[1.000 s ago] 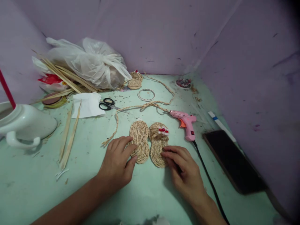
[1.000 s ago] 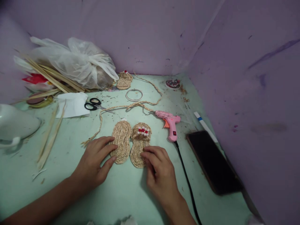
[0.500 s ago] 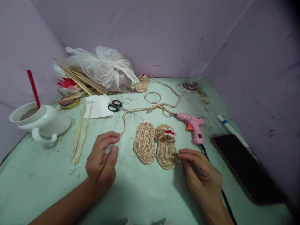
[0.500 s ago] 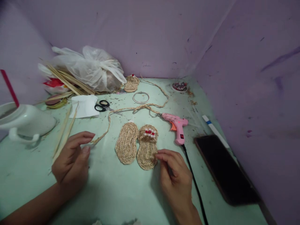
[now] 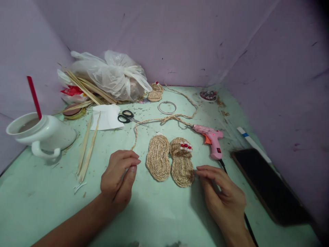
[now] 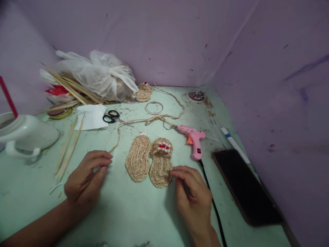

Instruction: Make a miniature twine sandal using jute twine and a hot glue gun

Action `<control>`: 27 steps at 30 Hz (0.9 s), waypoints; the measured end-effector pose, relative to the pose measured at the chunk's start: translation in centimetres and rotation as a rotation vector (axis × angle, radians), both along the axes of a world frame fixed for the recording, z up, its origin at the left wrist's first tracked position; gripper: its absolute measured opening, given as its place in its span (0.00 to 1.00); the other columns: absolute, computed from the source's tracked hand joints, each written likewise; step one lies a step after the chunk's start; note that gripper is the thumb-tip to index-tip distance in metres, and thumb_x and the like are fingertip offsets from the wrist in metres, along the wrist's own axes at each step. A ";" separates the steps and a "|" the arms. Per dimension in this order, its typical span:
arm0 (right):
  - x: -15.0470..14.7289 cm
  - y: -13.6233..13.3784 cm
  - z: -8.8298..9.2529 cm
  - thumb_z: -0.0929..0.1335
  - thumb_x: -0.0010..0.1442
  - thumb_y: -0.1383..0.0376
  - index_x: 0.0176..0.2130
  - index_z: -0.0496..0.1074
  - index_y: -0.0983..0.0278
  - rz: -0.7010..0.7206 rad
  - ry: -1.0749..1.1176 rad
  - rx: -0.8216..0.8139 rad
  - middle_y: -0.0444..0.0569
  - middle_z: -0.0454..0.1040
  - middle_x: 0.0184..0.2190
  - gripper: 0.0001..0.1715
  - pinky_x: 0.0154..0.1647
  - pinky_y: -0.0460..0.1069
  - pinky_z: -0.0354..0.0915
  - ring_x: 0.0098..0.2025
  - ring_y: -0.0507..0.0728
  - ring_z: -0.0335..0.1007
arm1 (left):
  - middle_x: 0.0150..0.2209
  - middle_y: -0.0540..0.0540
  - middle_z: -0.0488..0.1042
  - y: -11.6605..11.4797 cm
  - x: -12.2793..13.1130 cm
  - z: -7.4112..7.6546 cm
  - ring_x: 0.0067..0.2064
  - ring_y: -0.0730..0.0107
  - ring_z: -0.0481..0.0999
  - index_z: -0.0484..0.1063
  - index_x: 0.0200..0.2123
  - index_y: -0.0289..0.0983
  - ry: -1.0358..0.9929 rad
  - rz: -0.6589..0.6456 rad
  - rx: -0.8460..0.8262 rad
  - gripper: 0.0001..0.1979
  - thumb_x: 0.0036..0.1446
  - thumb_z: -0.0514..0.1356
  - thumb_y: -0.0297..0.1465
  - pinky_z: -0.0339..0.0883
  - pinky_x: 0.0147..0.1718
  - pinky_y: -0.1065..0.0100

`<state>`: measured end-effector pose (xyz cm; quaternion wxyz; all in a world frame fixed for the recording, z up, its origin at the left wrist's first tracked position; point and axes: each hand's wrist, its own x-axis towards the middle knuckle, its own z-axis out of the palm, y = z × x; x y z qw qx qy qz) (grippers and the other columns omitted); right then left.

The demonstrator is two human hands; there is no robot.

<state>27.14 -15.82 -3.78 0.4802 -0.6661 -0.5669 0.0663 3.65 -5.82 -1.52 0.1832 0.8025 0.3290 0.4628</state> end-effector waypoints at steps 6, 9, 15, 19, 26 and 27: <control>0.0 0.2 0.0 0.64 0.57 0.72 0.33 0.74 0.59 0.001 0.001 0.002 0.46 0.76 0.34 0.11 0.40 0.53 0.68 0.37 0.56 0.72 | 0.35 0.45 0.72 0.3 0.4 0.3 0.39 0.64 0.71 0.68 0.38 0.38 0.040 -0.046 0.022 0.11 0.55 0.52 0.20 0.65 0.37 0.59; 0.0 0.1 0.1 0.64 0.57 0.73 0.34 0.73 0.59 0.008 0.009 0.001 0.47 0.75 0.34 0.11 0.40 0.53 0.68 0.38 0.56 0.72 | 0.34 0.45 0.72 0.4 0.5 0.5 0.38 0.63 0.71 0.69 0.37 0.39 0.055 -0.037 0.028 0.10 0.55 0.52 0.21 0.66 0.36 0.59; 0.0 0.0 0.2 0.64 0.57 0.75 0.33 0.73 0.59 0.012 0.006 0.009 0.46 0.75 0.34 0.12 0.40 0.53 0.67 0.37 0.55 0.71 | 0.34 0.45 0.72 0.4 0.6 0.2 0.37 0.62 0.72 0.69 0.38 0.39 0.035 -0.014 0.029 0.10 0.56 0.53 0.22 0.66 0.36 0.58; -0.1 0.1 0.5 0.64 0.56 0.75 0.33 0.73 0.59 0.014 0.003 0.018 0.45 0.75 0.33 0.13 0.40 0.52 0.67 0.37 0.55 0.71 | 0.35 0.45 0.71 0.5 0.5 0.1 0.38 0.63 0.71 0.68 0.39 0.39 0.064 -0.027 0.041 0.11 0.56 0.52 0.21 0.65 0.37 0.58; -0.2 0.1 0.6 0.65 0.55 0.76 0.31 0.73 0.60 -0.078 0.073 0.072 0.45 0.75 0.32 0.12 0.40 0.51 0.67 0.36 0.54 0.71 | 0.33 0.46 0.71 0.7 0.6 0.4 0.36 0.64 0.71 0.68 0.38 0.38 0.074 -0.070 0.090 0.11 0.54 0.53 0.20 0.64 0.37 0.58; -0.2 0.0 0.5 0.65 0.55 0.75 0.31 0.73 0.60 -0.117 0.106 0.081 0.45 0.75 0.32 0.11 0.39 0.52 0.67 0.37 0.55 0.71 | 0.32 0.46 0.72 0.7 0.6 0.4 0.36 0.64 0.72 0.68 0.38 0.39 0.076 -0.072 0.089 0.11 0.54 0.54 0.20 0.64 0.37 0.58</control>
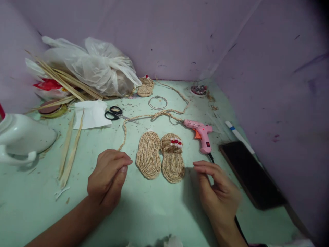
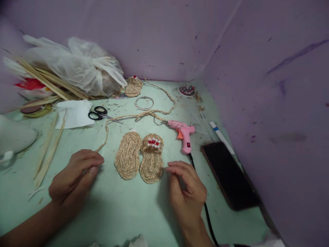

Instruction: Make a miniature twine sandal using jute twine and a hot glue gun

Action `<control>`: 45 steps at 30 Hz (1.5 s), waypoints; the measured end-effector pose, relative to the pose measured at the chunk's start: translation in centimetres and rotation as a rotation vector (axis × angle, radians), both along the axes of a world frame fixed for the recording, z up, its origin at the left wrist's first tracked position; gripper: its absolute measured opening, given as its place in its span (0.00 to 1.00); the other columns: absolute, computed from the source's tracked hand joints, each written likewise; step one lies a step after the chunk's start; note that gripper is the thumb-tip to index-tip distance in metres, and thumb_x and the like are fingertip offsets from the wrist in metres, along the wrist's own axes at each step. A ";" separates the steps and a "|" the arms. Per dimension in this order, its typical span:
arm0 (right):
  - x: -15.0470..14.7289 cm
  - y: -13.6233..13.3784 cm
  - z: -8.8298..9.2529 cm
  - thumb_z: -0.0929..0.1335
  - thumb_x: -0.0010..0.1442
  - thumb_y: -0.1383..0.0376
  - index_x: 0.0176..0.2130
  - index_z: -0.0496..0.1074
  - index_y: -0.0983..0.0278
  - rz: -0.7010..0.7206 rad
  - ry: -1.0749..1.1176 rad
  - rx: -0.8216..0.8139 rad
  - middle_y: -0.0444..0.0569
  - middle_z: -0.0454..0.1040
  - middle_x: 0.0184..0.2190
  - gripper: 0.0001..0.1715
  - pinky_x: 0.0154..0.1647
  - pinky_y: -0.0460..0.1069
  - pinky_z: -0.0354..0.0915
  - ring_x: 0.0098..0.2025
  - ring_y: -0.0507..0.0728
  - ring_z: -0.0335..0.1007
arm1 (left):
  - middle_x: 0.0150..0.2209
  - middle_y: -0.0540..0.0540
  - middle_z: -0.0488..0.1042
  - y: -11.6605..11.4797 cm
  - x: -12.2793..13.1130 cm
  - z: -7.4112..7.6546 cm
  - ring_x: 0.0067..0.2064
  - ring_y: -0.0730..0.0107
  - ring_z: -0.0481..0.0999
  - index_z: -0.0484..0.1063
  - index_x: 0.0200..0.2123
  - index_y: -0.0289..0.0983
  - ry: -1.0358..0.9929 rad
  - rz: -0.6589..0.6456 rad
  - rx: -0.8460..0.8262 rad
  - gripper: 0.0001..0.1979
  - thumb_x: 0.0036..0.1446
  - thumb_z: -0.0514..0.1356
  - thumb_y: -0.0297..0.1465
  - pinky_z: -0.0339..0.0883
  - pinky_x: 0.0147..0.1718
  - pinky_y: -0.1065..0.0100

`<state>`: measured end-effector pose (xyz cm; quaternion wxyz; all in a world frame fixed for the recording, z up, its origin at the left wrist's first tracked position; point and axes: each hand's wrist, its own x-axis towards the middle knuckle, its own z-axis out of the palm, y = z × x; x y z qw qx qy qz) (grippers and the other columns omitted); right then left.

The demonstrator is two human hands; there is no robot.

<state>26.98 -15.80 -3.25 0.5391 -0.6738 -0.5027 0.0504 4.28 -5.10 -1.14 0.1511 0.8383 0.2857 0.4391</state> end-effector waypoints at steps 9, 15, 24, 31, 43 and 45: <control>-0.1 -0.4 0.0 0.66 0.55 0.74 0.32 0.73 0.60 -0.113 0.090 0.078 0.47 0.74 0.32 0.10 0.38 0.53 0.67 0.36 0.57 0.72 | 0.32 0.47 0.72 0.1 0.0 0.0 0.36 0.63 0.71 0.69 0.38 0.41 0.036 0.008 0.010 0.11 0.54 0.54 0.21 0.66 0.37 0.57; -0.1 0.0 0.6 0.63 0.51 0.78 0.33 0.71 0.59 0.330 -0.191 0.004 0.44 0.78 0.30 0.16 0.45 0.58 0.66 0.33 0.55 0.75 | 0.30 0.46 0.72 -0.5 0.3 0.0 0.32 0.65 0.71 0.70 0.38 0.37 0.113 -0.111 -0.009 0.12 0.51 0.55 0.20 0.62 0.42 0.51; -0.1 0.6 0.1 0.62 0.49 0.78 0.34 0.71 0.59 0.488 -0.342 -0.130 0.44 0.78 0.31 0.18 0.49 0.59 0.63 0.34 0.55 0.74 | 0.23 0.51 0.69 -0.6 -0.2 0.2 0.24 0.70 0.67 0.69 0.37 0.39 0.118 -0.030 -0.072 0.11 0.52 0.53 0.22 0.64 0.39 0.56; 0.1 0.5 -0.2 0.62 0.50 0.78 0.36 0.70 0.59 0.444 -0.327 -0.090 0.45 0.78 0.32 0.18 0.49 0.61 0.63 0.34 0.56 0.75 | 0.31 0.47 0.71 -0.7 0.2 0.2 0.33 0.69 0.73 0.69 0.34 0.39 0.025 0.105 -0.063 0.10 0.51 0.56 0.19 0.69 0.29 0.68; 0.3 0.4 -0.3 0.63 0.50 0.77 0.35 0.70 0.60 0.419 -0.306 -0.041 0.45 0.78 0.32 0.16 0.49 0.61 0.64 0.34 0.56 0.75 | 0.27 0.53 0.74 1.2 -2.5 1.5 0.29 0.72 0.75 0.72 0.26 0.40 -0.164 0.207 -0.162 0.09 0.50 0.62 0.20 0.73 0.25 0.69; 0.2 0.5 -0.4 0.63 0.50 0.78 0.34 0.70 0.60 0.409 -0.308 -0.032 0.45 0.78 0.31 0.15 0.48 0.61 0.64 0.33 0.56 0.75 | 0.26 0.53 0.74 1.4 -2.6 1.7 0.30 0.70 0.75 0.72 0.25 0.41 -0.185 0.197 -0.152 0.10 0.51 0.61 0.20 0.73 0.26 0.66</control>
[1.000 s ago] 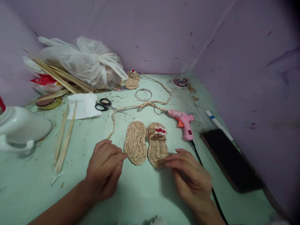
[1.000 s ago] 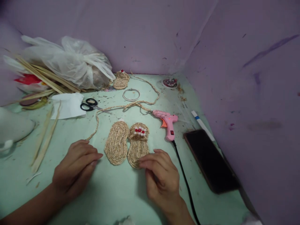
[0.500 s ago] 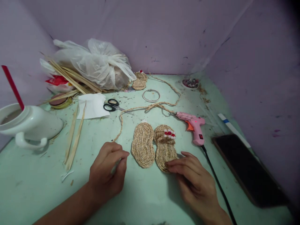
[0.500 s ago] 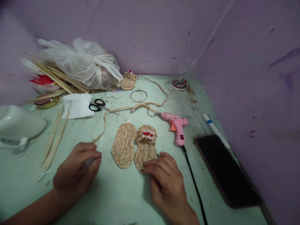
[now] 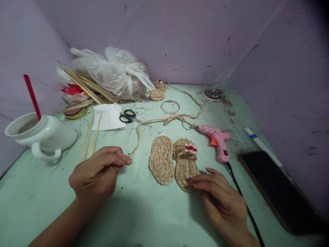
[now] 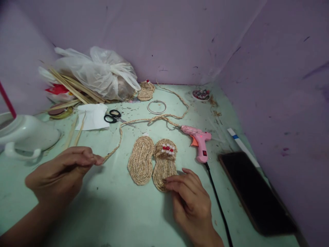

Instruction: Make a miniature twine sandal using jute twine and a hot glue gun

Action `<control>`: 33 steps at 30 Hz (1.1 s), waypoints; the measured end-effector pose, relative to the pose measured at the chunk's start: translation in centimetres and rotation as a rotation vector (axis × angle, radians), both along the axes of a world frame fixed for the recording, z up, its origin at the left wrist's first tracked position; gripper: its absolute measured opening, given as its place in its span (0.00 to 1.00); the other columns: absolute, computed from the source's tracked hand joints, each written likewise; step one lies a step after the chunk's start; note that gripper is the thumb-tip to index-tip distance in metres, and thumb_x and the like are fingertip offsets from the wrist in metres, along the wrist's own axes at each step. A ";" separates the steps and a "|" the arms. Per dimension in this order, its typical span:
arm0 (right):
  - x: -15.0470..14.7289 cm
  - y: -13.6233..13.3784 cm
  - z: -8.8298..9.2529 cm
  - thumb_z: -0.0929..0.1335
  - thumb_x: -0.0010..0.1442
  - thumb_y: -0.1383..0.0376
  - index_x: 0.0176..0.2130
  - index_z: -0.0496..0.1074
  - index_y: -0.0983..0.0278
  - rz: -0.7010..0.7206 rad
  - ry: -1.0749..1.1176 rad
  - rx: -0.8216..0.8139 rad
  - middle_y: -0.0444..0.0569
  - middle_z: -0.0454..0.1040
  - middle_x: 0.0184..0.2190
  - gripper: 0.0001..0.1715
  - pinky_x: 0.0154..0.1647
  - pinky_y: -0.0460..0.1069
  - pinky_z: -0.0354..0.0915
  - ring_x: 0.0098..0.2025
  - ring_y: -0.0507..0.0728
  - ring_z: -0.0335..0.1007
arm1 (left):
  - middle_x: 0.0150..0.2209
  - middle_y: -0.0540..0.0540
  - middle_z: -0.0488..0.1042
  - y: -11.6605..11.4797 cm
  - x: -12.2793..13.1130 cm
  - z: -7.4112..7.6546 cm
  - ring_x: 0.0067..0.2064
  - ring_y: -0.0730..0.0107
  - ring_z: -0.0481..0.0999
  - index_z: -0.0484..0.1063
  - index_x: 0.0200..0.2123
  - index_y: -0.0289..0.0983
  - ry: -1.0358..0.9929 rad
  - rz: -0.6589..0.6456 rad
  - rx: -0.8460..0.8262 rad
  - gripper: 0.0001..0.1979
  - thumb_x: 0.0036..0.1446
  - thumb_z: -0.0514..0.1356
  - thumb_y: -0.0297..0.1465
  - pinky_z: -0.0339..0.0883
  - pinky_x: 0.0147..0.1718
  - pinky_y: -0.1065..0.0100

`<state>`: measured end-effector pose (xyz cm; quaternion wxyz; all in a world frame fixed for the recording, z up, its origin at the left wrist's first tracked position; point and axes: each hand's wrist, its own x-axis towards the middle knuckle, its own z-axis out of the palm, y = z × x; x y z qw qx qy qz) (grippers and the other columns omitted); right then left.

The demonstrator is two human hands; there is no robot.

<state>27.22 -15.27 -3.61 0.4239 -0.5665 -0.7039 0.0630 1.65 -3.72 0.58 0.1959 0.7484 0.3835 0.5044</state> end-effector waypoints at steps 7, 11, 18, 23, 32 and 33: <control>0.0 0.1 -0.4 0.64 0.50 0.78 0.34 0.71 0.60 -0.017 0.025 0.011 0.45 0.77 0.31 0.15 0.49 0.61 0.63 0.34 0.55 0.74 | 0.25 0.52 0.72 0.4 -0.1 0.8 0.28 0.68 0.75 0.74 0.24 0.40 -0.274 -0.102 -0.140 0.10 0.46 0.62 0.17 0.75 0.24 0.64; 0.0 0.1 -0.5 0.64 0.50 0.78 0.34 0.71 0.60 -0.023 0.040 0.017 0.45 0.78 0.31 0.15 0.50 0.60 0.63 0.34 0.55 0.75 | 0.26 0.51 0.72 0.3 -0.2 0.8 0.26 0.68 0.76 0.76 0.24 0.39 -0.366 -0.170 -0.252 0.10 0.46 0.61 0.17 0.75 0.24 0.64; 0.0 0.1 -0.6 0.64 0.51 0.77 0.34 0.71 0.60 -0.035 0.039 0.018 0.45 0.77 0.31 0.14 0.50 0.59 0.62 0.34 0.55 0.74 | 0.22 0.53 0.70 0.8 0.3 0.7 0.18 0.78 0.65 0.72 0.25 0.37 -0.597 -0.114 -0.430 0.08 0.49 0.60 0.19 0.65 0.16 0.71; 0.1 0.0 -0.5 0.64 0.51 0.78 0.35 0.70 0.60 -0.034 0.039 0.029 0.45 0.77 0.31 0.15 0.50 0.60 0.62 0.35 0.55 0.74 | 0.21 0.53 0.70 1.4 0.1 0.4 0.22 0.75 0.70 0.73 0.32 0.37 -0.592 -0.037 -0.543 0.06 0.48 0.63 0.24 0.68 0.23 0.71; -0.2 -0.1 -0.4 0.64 0.52 0.78 0.35 0.70 0.60 -0.053 0.063 0.058 0.45 0.76 0.31 0.15 0.50 0.60 0.62 0.34 0.55 0.73 | 0.35 0.48 0.75 3.0 -1.4 0.1 0.34 0.68 0.75 0.73 0.36 0.38 0.157 0.219 -0.254 0.08 0.53 0.56 0.28 0.67 0.37 0.66; -0.5 -0.1 -0.2 0.64 0.52 0.79 0.36 0.70 0.60 -0.055 0.068 0.060 0.45 0.76 0.31 0.16 0.50 0.60 0.62 0.35 0.55 0.73 | 0.36 0.47 0.75 3.4 -1.5 -0.1 0.37 0.67 0.74 0.73 0.36 0.38 0.271 0.186 -0.214 0.08 0.53 0.56 0.28 0.66 0.39 0.66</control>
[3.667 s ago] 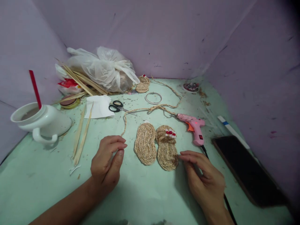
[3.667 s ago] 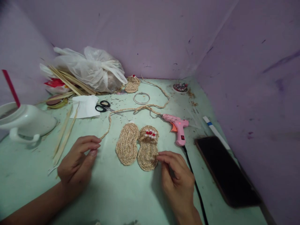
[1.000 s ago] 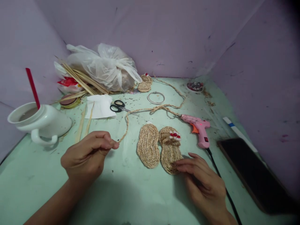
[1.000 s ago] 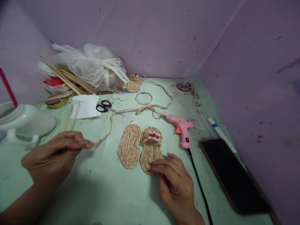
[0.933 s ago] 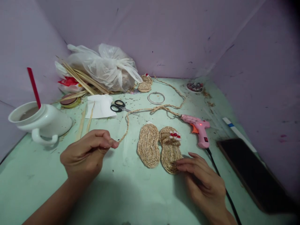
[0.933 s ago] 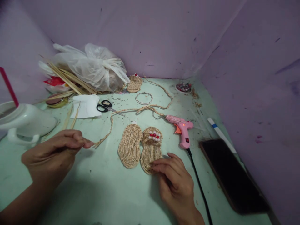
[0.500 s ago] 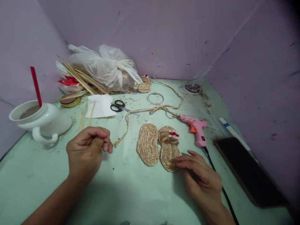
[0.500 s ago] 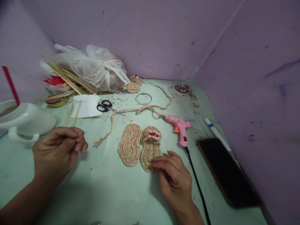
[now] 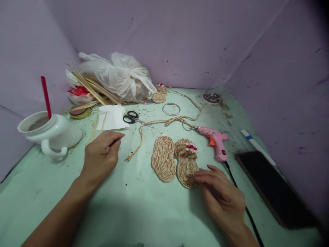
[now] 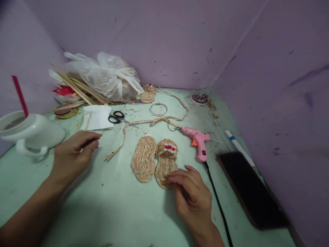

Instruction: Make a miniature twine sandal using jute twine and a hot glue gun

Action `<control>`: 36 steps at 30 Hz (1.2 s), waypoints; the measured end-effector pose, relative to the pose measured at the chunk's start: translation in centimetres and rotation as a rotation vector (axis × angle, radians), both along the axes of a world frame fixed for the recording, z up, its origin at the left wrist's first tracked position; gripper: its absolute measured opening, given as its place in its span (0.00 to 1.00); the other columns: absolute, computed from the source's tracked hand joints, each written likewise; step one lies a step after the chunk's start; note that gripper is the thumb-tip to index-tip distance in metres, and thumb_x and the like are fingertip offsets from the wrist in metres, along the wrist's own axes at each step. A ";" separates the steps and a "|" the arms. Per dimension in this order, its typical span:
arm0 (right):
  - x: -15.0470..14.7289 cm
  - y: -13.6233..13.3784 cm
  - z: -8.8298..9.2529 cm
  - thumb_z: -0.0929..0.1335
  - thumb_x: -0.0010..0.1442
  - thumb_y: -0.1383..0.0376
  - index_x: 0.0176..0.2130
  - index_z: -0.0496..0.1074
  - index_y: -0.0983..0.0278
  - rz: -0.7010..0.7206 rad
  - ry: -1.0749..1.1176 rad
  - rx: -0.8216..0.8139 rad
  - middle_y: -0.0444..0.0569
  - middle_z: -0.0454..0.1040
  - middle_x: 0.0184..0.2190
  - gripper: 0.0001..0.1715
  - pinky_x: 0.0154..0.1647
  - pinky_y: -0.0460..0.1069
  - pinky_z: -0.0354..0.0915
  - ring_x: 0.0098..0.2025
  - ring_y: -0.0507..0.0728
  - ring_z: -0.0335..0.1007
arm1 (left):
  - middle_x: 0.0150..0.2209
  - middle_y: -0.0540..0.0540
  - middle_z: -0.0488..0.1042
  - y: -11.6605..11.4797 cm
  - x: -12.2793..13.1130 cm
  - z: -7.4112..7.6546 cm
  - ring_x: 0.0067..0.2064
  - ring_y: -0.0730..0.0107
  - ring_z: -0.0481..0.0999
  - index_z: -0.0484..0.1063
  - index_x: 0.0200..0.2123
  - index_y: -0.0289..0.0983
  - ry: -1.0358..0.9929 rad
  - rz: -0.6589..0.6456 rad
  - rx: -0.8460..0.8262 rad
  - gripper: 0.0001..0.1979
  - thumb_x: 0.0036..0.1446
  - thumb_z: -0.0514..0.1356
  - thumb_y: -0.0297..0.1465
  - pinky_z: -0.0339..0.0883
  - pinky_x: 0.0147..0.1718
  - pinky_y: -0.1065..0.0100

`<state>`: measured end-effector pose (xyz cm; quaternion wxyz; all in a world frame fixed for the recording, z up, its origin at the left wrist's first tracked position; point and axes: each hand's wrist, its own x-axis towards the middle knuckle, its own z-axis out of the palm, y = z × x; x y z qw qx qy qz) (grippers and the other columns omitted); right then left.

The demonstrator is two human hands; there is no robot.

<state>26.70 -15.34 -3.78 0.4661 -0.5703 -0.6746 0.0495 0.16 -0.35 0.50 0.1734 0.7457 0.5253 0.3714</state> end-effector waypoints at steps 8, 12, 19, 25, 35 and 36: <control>-5.0 2.1 2.1 0.66 0.54 0.73 0.39 0.71 0.63 0.131 -0.216 -0.178 0.50 0.75 0.37 0.11 0.45 0.58 0.61 0.39 0.58 0.68 | 0.19 0.51 0.65 0.2 0.4 -0.8 0.24 0.68 0.65 0.66 0.20 0.38 0.380 -0.150 -0.359 0.19 0.60 0.48 0.38 0.55 0.24 0.68; -6.2 3.4 1.5 0.66 0.55 0.72 0.35 0.73 0.64 0.105 -0.367 -0.203 0.50 0.76 0.35 0.08 0.38 0.57 0.60 0.35 0.59 0.68 | 0.23 0.51 0.71 0.1 0.5 -0.9 0.28 0.68 0.69 0.70 0.25 0.38 0.349 -0.212 -0.389 0.14 0.58 0.49 0.33 0.58 0.27 0.69; -5.7 3.4 1.9 0.66 0.55 0.74 0.36 0.74 0.67 0.087 -0.438 0.065 0.50 0.80 0.34 0.08 0.40 0.53 0.66 0.32 0.56 0.74 | 0.35 0.47 0.74 -0.1 0.6 -2.0 0.35 0.66 0.72 0.70 0.49 0.39 0.270 -0.282 -0.355 0.20 0.53 0.52 0.24 0.63 0.34 0.68; -4.8 2.1 3.7 0.65 0.53 0.75 0.39 0.72 0.64 0.120 -0.478 0.149 0.49 0.81 0.32 0.14 0.37 0.50 0.71 0.30 0.55 0.77 | 0.30 0.46 0.72 0.5 1.3 -2.5 0.31 0.69 0.71 0.78 0.32 0.38 0.137 -0.517 -0.142 0.13 0.53 0.53 0.23 0.63 0.30 0.68; -6.9 1.8 4.1 0.66 0.51 0.76 0.36 0.74 0.61 0.308 0.217 -0.097 0.44 0.81 0.29 0.15 0.29 0.42 0.73 0.29 0.52 0.78 | 0.22 0.50 0.70 0.6 4.6 5.2 0.21 0.76 0.66 0.77 0.33 0.36 -0.334 -0.514 -0.445 0.08 0.51 0.60 0.31 0.61 0.19 0.72; -7.4 2.5 3.7 0.66 0.53 0.74 0.34 0.75 0.61 0.243 0.300 -0.165 0.44 0.80 0.27 0.12 0.25 0.42 0.72 0.26 0.52 0.77 | 0.19 0.51 0.68 0.6 5.1 5.5 0.19 0.76 0.65 0.77 0.34 0.35 -0.359 -0.526 -0.560 0.09 0.51 0.60 0.32 0.61 0.18 0.73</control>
